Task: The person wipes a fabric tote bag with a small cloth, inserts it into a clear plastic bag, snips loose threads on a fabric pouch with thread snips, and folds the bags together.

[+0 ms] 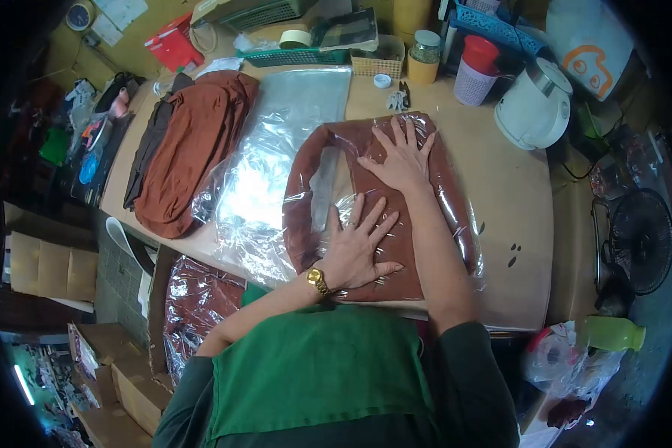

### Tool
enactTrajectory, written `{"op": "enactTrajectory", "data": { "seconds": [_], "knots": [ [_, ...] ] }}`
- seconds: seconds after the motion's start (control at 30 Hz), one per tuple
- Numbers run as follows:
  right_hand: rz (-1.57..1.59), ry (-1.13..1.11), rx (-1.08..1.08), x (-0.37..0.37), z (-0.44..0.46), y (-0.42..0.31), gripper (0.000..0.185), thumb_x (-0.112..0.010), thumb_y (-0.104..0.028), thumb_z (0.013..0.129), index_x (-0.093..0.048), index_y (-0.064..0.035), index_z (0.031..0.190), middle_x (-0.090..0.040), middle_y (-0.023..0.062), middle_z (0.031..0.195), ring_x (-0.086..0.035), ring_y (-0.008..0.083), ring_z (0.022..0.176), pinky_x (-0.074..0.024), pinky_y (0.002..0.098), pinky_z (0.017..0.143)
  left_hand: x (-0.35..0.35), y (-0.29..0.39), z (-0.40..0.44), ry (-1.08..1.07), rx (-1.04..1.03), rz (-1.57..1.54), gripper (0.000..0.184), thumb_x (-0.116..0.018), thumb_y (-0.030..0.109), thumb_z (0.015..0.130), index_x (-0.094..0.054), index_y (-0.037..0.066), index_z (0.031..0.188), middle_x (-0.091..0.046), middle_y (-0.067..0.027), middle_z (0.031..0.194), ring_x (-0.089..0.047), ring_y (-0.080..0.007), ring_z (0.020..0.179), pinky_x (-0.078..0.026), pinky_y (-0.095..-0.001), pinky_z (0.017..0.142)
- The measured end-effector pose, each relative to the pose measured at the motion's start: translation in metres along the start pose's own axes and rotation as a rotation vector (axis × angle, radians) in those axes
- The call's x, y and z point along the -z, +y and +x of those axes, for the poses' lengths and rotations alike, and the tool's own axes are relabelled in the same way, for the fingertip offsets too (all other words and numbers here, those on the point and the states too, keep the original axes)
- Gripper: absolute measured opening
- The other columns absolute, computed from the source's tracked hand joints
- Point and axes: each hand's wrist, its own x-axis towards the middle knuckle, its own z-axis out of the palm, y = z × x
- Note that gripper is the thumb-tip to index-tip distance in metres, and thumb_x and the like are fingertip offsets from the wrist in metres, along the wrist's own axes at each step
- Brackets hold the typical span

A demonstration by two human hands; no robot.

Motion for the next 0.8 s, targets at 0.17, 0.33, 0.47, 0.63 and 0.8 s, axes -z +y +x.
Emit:
{"op": "enactTrajectory", "data": {
  "seconds": [0.17,0.33,0.47,0.63,0.8],
  "knots": [
    [0.033,-0.028,-0.027,0.001,0.002,-0.002,0.078,-0.055,-0.071,0.081,-0.041,-0.0296,0.147,-0.024,0.0093,0.160,-0.015,0.0324,0.149,-0.0001,0.0709,0.112,0.000,-0.007,0.002,-0.021,0.010,-0.024,0.087,-0.050,0.071,0.084,-0.037,0.016,0.150,-0.025,-0.0136,0.158,-0.014,-0.0404,0.147,-0.014,-0.0719,0.109],
    [0.270,-0.068,0.049,0.016,0.009,0.018,0.070,-0.063,-0.058,0.084,-0.049,-0.0211,0.141,-0.031,0.0122,0.156,-0.027,0.0341,0.144,-0.0166,0.0569,0.116,0.010,-0.025,-0.018,0.265,-0.088,-0.281,0.054,-0.064,0.036,0.089,-0.051,0.014,0.136,-0.037,-0.0164,0.150,-0.029,-0.0362,0.143,-0.018,-0.0609,0.114],
    [0.631,0.193,-0.048,0.076,-0.051,0.041,0.037,-0.071,-0.019,0.086,-0.060,-0.0037,0.117,-0.060,0.0147,0.121,-0.060,0.0332,0.110,-0.0476,0.0389,0.093,0.071,-0.077,-0.077,0.695,0.326,-0.010,0.047,-0.069,0.018,0.079,-0.056,0.002,0.122,-0.049,-0.0256,0.126,-0.049,-0.0407,0.114,-0.034,-0.0564,0.095],
    [0.493,0.114,-0.254,0.061,-0.151,0.078,0.041,-0.067,-0.014,0.088,-0.058,-0.0020,0.126,-0.058,0.0181,0.128,-0.056,0.0328,0.118,-0.0434,0.0404,0.100,0.061,-0.130,-0.126,0.602,0.662,-0.383,0.078,-0.067,0.020,0.085,-0.024,0.006,0.150,-0.057,-0.0272,0.104,-0.057,-0.0436,0.093,-0.045,-0.0496,0.084],
    [0.851,-0.082,-0.087,0.100,-0.123,0.035,0.034,-0.065,-0.006,0.088,-0.060,-0.0002,0.121,-0.062,0.0138,0.119,-0.059,0.0226,0.109,-0.0454,0.0339,0.096,0.070,-0.143,-0.184,0.670,0.652,-0.512,0.051,-0.061,0.004,0.086,-0.052,0.012,0.136,-0.063,-0.0107,0.094,-0.056,-0.0170,0.074,-0.048,-0.0333,0.069]
  ]
}}
